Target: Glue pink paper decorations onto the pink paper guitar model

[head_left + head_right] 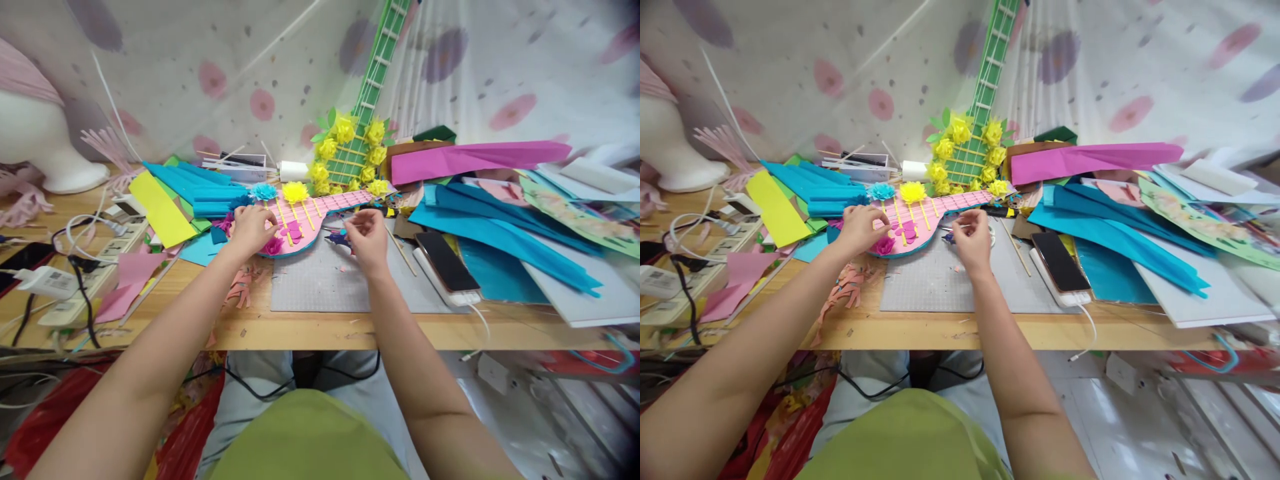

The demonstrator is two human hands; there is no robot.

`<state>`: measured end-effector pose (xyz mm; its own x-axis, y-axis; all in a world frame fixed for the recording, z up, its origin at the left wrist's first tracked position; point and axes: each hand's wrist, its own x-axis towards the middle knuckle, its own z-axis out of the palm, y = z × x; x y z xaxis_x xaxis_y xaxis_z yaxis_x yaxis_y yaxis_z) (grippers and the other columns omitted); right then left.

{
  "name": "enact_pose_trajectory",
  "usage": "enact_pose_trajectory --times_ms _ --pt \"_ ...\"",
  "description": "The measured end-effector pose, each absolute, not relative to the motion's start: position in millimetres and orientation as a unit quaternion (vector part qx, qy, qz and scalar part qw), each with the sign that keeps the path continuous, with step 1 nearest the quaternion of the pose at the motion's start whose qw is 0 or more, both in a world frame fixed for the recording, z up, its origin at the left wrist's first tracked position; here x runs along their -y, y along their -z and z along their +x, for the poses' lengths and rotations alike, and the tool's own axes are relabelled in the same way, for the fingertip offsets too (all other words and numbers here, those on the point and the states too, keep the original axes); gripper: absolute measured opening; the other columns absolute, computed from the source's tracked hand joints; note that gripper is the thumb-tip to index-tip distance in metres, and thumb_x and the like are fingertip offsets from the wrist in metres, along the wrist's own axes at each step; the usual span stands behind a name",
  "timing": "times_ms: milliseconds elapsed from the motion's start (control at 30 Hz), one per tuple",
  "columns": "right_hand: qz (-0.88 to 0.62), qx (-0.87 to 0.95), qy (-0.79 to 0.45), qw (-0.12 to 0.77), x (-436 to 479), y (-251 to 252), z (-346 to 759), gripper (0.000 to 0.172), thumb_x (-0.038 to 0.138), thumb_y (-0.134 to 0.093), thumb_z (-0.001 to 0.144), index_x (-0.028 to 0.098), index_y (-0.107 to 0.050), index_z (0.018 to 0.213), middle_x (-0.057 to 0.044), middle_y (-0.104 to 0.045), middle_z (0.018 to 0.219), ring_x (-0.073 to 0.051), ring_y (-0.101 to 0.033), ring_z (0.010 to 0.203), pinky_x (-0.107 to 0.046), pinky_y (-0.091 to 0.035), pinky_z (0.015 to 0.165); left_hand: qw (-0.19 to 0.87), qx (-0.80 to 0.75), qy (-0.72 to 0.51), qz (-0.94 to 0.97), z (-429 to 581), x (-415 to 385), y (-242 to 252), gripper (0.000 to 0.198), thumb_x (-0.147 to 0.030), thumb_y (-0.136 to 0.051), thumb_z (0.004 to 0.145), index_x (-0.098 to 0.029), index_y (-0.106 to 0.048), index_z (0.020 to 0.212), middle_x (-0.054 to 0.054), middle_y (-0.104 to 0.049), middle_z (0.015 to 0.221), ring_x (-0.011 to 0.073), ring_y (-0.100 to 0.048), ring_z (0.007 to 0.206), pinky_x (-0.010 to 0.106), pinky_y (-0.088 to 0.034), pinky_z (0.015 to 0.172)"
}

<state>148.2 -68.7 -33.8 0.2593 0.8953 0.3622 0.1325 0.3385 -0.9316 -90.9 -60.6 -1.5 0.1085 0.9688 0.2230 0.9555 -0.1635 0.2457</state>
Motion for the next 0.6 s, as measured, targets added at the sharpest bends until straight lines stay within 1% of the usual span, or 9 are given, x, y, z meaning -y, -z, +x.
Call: enact_pose_trajectory --times_ms 100,200,267,367,433,500,533,600 --pt "-0.515 0.517 -0.245 0.638 67.8 34.9 179.0 0.022 0.029 -0.062 0.069 0.022 -0.047 0.083 0.003 -0.054 0.075 -0.01 -0.051 0.06 -0.025 -0.044 0.056 0.026 -0.629 -0.107 0.769 -82.6 46.4 0.0 0.017 -0.027 -0.059 0.077 -0.022 -0.071 0.088 0.008 -0.066 0.103 0.0273 -0.052 0.105 0.043 -0.028 0.092" --pt "-0.512 0.506 -0.219 0.658 70.3 40.7 197.0 0.02 0.031 -0.062 0.07 0.022 -0.046 0.079 0.004 -0.05 0.07 -0.008 -0.048 0.056 -0.024 -0.041 0.053 0.026 -0.593 -0.031 0.804 -77.0 31.5 -2.2 0.022 -0.025 -0.06 0.074 -0.023 -0.071 0.092 0.008 -0.067 0.103 0.0276 -0.052 0.106 0.042 -0.029 0.092" --pt "-0.494 0.497 -0.217 0.679 74.4 43.5 201.9 0.022 0.034 -0.061 0.071 0.022 -0.045 0.079 0.005 -0.048 0.067 -0.007 -0.045 0.051 -0.023 -0.039 0.049 0.028 -0.572 0.007 0.82 -74.0 24.5 -3.8 0.022 -0.024 -0.06 0.072 -0.023 -0.071 0.091 0.008 -0.068 0.101 0.0283 -0.052 0.106 0.042 -0.029 0.092" --pt "-0.481 0.5 -0.232 0.682 82.1 46.1 204.2 0.025 0.038 -0.06 0.073 0.023 -0.043 0.081 0.006 -0.048 0.065 -0.007 -0.044 0.046 -0.023 -0.036 0.046 0.039 -0.557 0.027 0.829 -71.0 17.7 -4.5 0.018 -0.021 -0.062 0.066 -0.021 -0.071 0.082 0.008 -0.07 0.092 0.0287 -0.055 0.102 0.041 -0.029 0.091" --pt "-0.496 0.508 -0.234 0.664 86.6 48.9 206.4 0.025 0.04 -0.06 0.073 0.023 -0.044 0.082 0.005 -0.051 0.067 -0.008 -0.046 0.047 -0.024 -0.037 0.047 0.046 -0.558 0.018 0.828 -70.4 13.8 -2.4 0.012 -0.02 -0.063 0.061 -0.021 -0.069 0.072 0.007 -0.07 0.082 0.0283 -0.058 0.095 0.041 -0.03 0.091" --pt "-0.547 0.503 -0.208 0.636 89.9 54.0 211.0 0.024 0.041 -0.058 0.073 0.022 -0.045 0.082 0.003 -0.052 0.067 -0.01 -0.048 0.052 -0.026 -0.039 0.052 0.057 -0.565 -0.004 0.823 -71.1 9.5 1.8 0.005 -0.018 -0.065 0.056 -0.021 -0.064 0.06 0.006 -0.067 0.07 0.0276 -0.059 0.088 0.042 -0.031 0.091" --pt "-0.586 0.496 -0.189 0.612 91.0 57.4 214.0 0.024 0.042 -0.057 0.074 0.022 -0.046 0.081 0.003 -0.051 0.066 -0.012 -0.049 0.054 -0.027 -0.04 0.055 0.066 -0.567 -0.019 0.821 -71.9 7.5 4.3 0.006 -0.017 -0.066 0.054 -0.021 -0.062 0.055 0.005 -0.065 0.064 0.0272 -0.06 0.085 0.042 -0.031 0.091" --pt "-0.673 0.487 -0.158 0.533 92.2 65.6 220.4 0.028 0.046 -0.057 0.072 0.022 -0.046 0.081 0.002 -0.052 0.065 -0.014 -0.051 0.059 -0.029 -0.041 0.06 0.09 -0.564 -0.053 0.819 -74.3 4.5 8.8 0.013 -0.016 -0.068 0.049 -0.021 -0.057 0.048 0.003 -0.06 0.054 0.0259 -0.059 0.079 0.042 -0.032 0.09"
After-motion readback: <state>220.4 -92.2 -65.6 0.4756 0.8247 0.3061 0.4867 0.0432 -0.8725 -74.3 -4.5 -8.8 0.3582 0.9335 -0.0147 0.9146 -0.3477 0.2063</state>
